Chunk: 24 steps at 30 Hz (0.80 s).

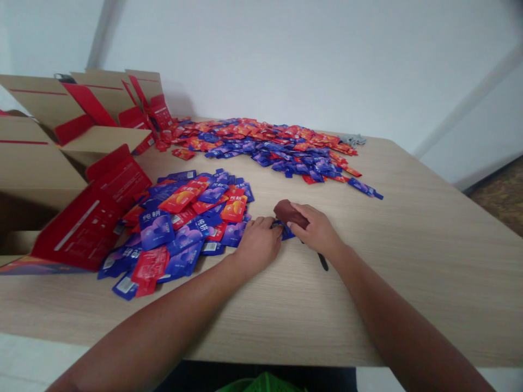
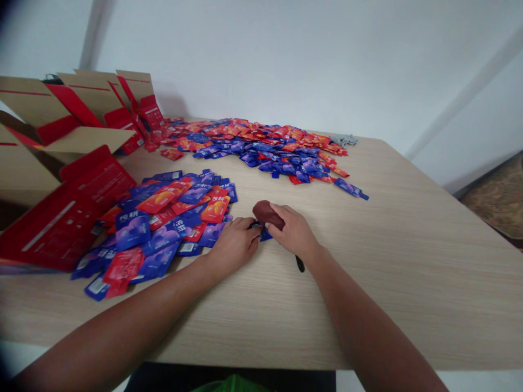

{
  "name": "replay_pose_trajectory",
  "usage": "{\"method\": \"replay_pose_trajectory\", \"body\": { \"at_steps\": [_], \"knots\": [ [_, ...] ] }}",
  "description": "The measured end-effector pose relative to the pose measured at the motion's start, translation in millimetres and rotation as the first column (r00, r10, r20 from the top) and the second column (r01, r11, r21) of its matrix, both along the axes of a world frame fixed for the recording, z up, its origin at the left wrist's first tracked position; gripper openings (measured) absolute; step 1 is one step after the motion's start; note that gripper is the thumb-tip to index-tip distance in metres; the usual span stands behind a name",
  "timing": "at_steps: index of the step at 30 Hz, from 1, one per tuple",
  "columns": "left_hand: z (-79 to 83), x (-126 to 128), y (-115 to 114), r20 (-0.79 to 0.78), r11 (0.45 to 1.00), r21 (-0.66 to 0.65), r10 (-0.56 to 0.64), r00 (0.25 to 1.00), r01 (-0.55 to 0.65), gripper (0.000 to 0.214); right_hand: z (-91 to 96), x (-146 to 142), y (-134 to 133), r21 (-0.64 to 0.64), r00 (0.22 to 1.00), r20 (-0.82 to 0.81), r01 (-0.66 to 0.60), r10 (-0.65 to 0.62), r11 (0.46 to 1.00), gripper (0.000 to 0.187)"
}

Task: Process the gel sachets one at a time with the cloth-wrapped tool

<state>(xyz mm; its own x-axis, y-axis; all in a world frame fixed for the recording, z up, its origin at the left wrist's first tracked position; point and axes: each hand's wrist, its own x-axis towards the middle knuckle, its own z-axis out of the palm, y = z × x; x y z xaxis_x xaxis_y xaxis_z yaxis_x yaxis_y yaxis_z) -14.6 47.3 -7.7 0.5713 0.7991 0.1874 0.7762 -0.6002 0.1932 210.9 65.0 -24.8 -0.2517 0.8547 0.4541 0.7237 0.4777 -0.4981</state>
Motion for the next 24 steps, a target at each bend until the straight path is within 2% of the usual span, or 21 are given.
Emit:
{"method": "replay_pose_trajectory", "body": {
  "at_steps": [3, 8, 16, 24],
  "knots": [
    [-0.1, 0.4, 0.5, -0.004, 1.000, -0.009, 0.005, 1.000, -0.005, 0.027, -3.0, -0.8, -0.2, -0.040, 0.998, 0.020, -0.054, 0.055, 0.998, 0.057],
    [-1.6, 0.6, 1.2, -0.002, 1.000, -0.001, -0.002, 1.000, 0.002, 0.029, -7.6, 1.7, 3.0, -0.065, 0.997, 0.051, -0.050, 0.053, 0.997, 0.058],
    [-5.0, -1.2, 1.6, 0.006, 1.000, 0.019, -0.013, 1.000, 0.013, 0.032, -6.9, 4.8, 5.9, -0.090, 0.982, 0.136, 0.145, -0.132, 0.985, 0.056],
    [-4.4, -1.5, 0.7, 0.005, 1.000, 0.020, -0.012, 1.000, 0.012, 0.033, -6.1, 5.5, 5.7, -0.079, 0.981, 0.140, 0.146, -0.134, 0.986, 0.055]
  ]
}}
